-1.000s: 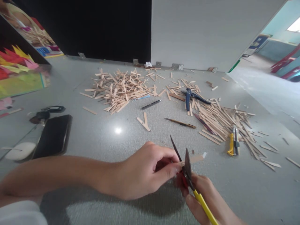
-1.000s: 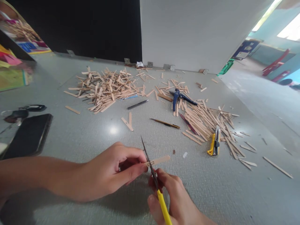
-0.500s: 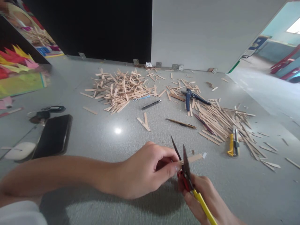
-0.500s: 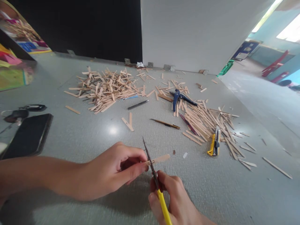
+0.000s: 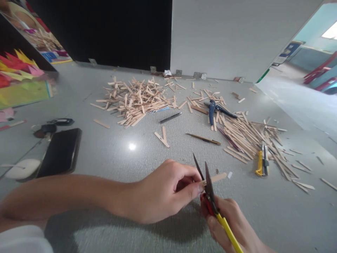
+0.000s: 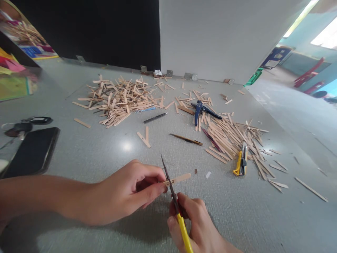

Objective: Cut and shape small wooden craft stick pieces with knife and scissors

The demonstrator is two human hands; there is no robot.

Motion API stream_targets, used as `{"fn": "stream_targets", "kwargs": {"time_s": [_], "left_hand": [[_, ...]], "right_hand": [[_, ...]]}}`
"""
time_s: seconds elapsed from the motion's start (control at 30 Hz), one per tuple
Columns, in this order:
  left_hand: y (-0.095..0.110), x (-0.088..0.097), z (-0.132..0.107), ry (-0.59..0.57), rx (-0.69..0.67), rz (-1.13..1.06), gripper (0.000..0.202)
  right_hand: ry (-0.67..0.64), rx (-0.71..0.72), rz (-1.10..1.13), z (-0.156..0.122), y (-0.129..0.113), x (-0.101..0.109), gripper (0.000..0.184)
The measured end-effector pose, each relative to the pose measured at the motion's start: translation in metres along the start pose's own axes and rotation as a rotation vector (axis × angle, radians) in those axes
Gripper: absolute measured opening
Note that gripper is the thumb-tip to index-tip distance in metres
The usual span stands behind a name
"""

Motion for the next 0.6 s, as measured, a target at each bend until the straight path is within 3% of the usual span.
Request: {"fn": "stream_targets", "kwargs": {"time_s": [0.17, 0.4, 0.6], "left_hand": [[-0.0004, -0.0010, -0.0001, -0.003, 0.021, -0.023, 0.027], [-0.0024, -0.0021, 0.0006, -0.037, 0.042, -0.031, 0.027], [-0.0080, -0.0021, 0.0004, -0.035, 0.075, -0.068, 0.028]], "right_hand": [[0.041, 0.031, -0.050, 0.0011, -0.0048, 0.0067, 0.073], [0.046, 0.041, -0.113, -0.0015, -0.0018, 0.0046, 0.057], [0.029, 0.052, -0.083, 0.0015, -0.0040, 0.0047, 0.058]]}}
Point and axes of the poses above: each hand's wrist, its own z-axis towards the middle knuckle, its own x-axis out of the back of the hand, y = z × x, the point moved 9 cm from there along z, towards the middle knuckle, and after that the axes turned 14 degrees about -z, right-handed, at the moved point
